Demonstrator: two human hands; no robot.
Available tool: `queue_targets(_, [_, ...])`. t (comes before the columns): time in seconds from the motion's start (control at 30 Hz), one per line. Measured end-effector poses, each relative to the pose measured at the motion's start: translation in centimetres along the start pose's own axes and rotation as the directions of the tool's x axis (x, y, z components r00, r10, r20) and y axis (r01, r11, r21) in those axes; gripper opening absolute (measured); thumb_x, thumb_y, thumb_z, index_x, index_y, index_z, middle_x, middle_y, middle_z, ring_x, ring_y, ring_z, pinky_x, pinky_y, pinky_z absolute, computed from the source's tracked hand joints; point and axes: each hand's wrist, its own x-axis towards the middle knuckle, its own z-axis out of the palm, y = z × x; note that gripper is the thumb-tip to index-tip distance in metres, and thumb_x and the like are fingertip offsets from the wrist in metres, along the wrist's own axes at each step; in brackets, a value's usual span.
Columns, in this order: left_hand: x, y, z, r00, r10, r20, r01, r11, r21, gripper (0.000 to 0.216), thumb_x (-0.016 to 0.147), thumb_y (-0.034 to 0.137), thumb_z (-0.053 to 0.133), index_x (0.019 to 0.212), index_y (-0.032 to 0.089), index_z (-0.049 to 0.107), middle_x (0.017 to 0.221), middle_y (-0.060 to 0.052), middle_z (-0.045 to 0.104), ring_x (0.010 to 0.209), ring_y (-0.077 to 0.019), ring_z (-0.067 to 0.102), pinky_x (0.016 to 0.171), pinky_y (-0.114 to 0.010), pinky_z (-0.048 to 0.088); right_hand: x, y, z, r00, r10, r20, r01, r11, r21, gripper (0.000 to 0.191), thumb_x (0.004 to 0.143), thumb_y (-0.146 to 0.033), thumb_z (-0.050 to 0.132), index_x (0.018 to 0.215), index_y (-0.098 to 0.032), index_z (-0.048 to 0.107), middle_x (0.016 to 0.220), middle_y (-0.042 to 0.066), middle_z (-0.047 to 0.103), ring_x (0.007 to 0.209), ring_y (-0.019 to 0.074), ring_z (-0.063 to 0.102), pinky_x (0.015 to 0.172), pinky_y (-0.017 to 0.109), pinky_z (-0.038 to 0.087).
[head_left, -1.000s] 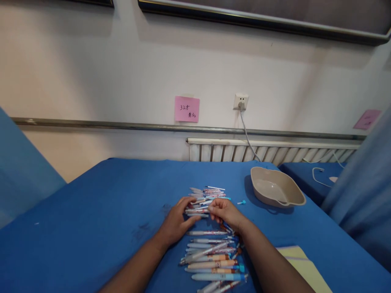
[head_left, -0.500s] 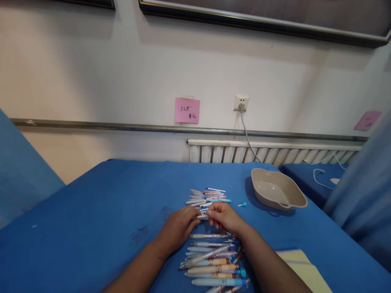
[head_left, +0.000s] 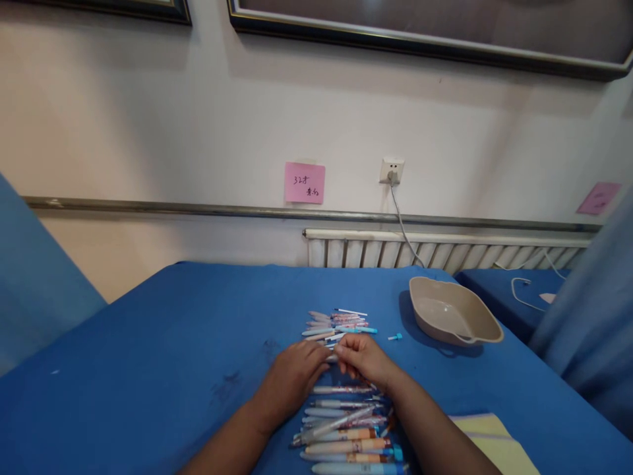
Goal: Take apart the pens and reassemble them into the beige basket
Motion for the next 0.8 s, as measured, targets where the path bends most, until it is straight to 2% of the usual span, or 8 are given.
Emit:
queue_targets(0.13, [0.0, -0.2, 0.5, 0.993, -0.085, 0.077, 0.079, 0.994, 0.071, 0.032, 0.094, 0.035, 0.031, 0.089, 0.02, 0.059, 0.085, -0.005, 0.066, 0.079, -0.0189, 0.058, 0.072, -0.03, 0.04, 0.1, 0.3, 0.2, 0.999, -0.029, -0.019, 0.029, 0.999, -0.019, 0.044, 0.068, -0.059, 0.061, 0.069, -0.016, 0.054, 0.052, -0.004, 0.055, 0.04, 0.0057, 0.041, 0.04, 0.018, 0.029])
queue_targets(0.23, [0.1, -0.3, 0.4, 0.979, -0.159, 0.124, 0.158, 0.987, 0.023, 0.033, 0.094, 0.038, 0.031, 0.087, 0.02, 0.058, 0.082, -0.004, 0.066, 0.075, -0.0181, 0.059, 0.066, -0.027, 0.04, 0.3, 0.6, -0.1, 0.997, -0.068, -0.043, 0.067, 0.997, -0.034, 0.042, 0.063, -0.055, 0.068, 0.071, -0.015, 0.057, 0.055, -0.004, 0.056, 0.045, 0.006, 0.044, 0.045, 0.019, 0.035])
queue_targets(0.33, [0.2, -0.1, 0.3, 0.989, -0.122, 0.079, 0.125, 0.992, -0.034, 0.024, 0.09, 0.038, 0.042, 0.1, 0.021, 0.055, 0.096, -0.005, 0.065, 0.087, -0.0191, 0.058, 0.072, -0.026, 0.04, 0.3, 0.7, 0.0, 0.998, -0.045, -0.034, 0.044, 0.999, -0.004, 0.043, 0.065, -0.057, 0.064, 0.07, -0.016, 0.055, 0.053, -0.004, 0.056, 0.041, 0.0057, 0.042, 0.042, 0.018, 0.031])
queue_targets(0.43, [0.1, 0.2, 0.3, 0.99, -0.096, 0.106, 0.094, 0.995, 0.023, 0.022, 0.091, 0.034, 0.039, 0.09, 0.02, 0.056, 0.091, -0.005, 0.064, 0.085, -0.0197, 0.057, 0.073, -0.028, 0.039, 0.4, 0.8, 0.4, 1.0, 0.005, -0.004, -0.005, 1.0, 0.011, 0.045, 0.068, -0.061, 0.059, 0.068, -0.017, 0.051, 0.049, -0.004, 0.055, 0.036, 0.0057, 0.039, 0.038, 0.019, 0.026])
queue_targets(0.53, [-0.2, 0.1, 0.3, 0.977, -0.135, 0.163, 0.129, 0.991, 0.047, 0.028, 0.092, 0.034, 0.034, 0.083, 0.02, 0.057, 0.085, -0.004, 0.064, 0.078, -0.0188, 0.057, 0.068, -0.027, 0.038, 0.5, 0.9, 0.5, 1.0, -0.024, 0.01, 0.025, 1.0, -0.014, 0.043, 0.066, -0.059, 0.062, 0.07, -0.016, 0.055, 0.052, -0.004, 0.056, 0.039, 0.0069, 0.042, 0.041, 0.02, 0.03])
queue_targets(0.63, [-0.4, -0.4, 0.0, 0.963, -0.196, 0.184, 0.2, 0.98, -0.002, 0.031, 0.092, 0.038, 0.033, 0.083, 0.021, 0.058, 0.083, -0.002, 0.065, 0.074, -0.0171, 0.058, 0.064, -0.024, 0.036, 0.6, 1.1, -0.3, 0.988, -0.136, -0.076, 0.132, 0.99, -0.055, 0.036, 0.062, -0.05, 0.07, 0.07, -0.016, 0.061, 0.06, -0.002, 0.059, 0.053, 0.0096, 0.05, 0.053, 0.022, 0.038])
queue_targets(0.7, [-0.5, -0.8, -0.4, 0.953, -0.237, 0.186, 0.249, 0.968, -0.041, 0.033, 0.092, 0.04, 0.032, 0.083, 0.021, 0.058, 0.083, -0.002, 0.066, 0.075, -0.0167, 0.059, 0.063, -0.023, 0.036, 0.7, 1.0, -1.3, 0.971, -0.191, -0.147, 0.18, 0.98, -0.084, 0.032, 0.06, -0.045, 0.073, 0.069, -0.016, 0.063, 0.065, -0.001, 0.061, 0.061, 0.0112, 0.052, 0.059, 0.023, 0.038])
queue_targets(0.8, [-0.5, -1.3, -1.0, 0.939, -0.286, 0.191, 0.306, 0.949, -0.083, 0.038, 0.091, 0.044, 0.031, 0.083, 0.021, 0.059, 0.083, -0.003, 0.066, 0.075, -0.017, 0.06, 0.063, -0.023, 0.037, 0.7, 0.9, -2.7, 0.973, -0.168, -0.16, 0.162, 0.986, -0.051, 0.032, 0.061, -0.044, 0.073, 0.07, -0.016, 0.063, 0.063, -0.001, 0.06, 0.056, 0.0101, 0.049, 0.056, 0.023, 0.037])
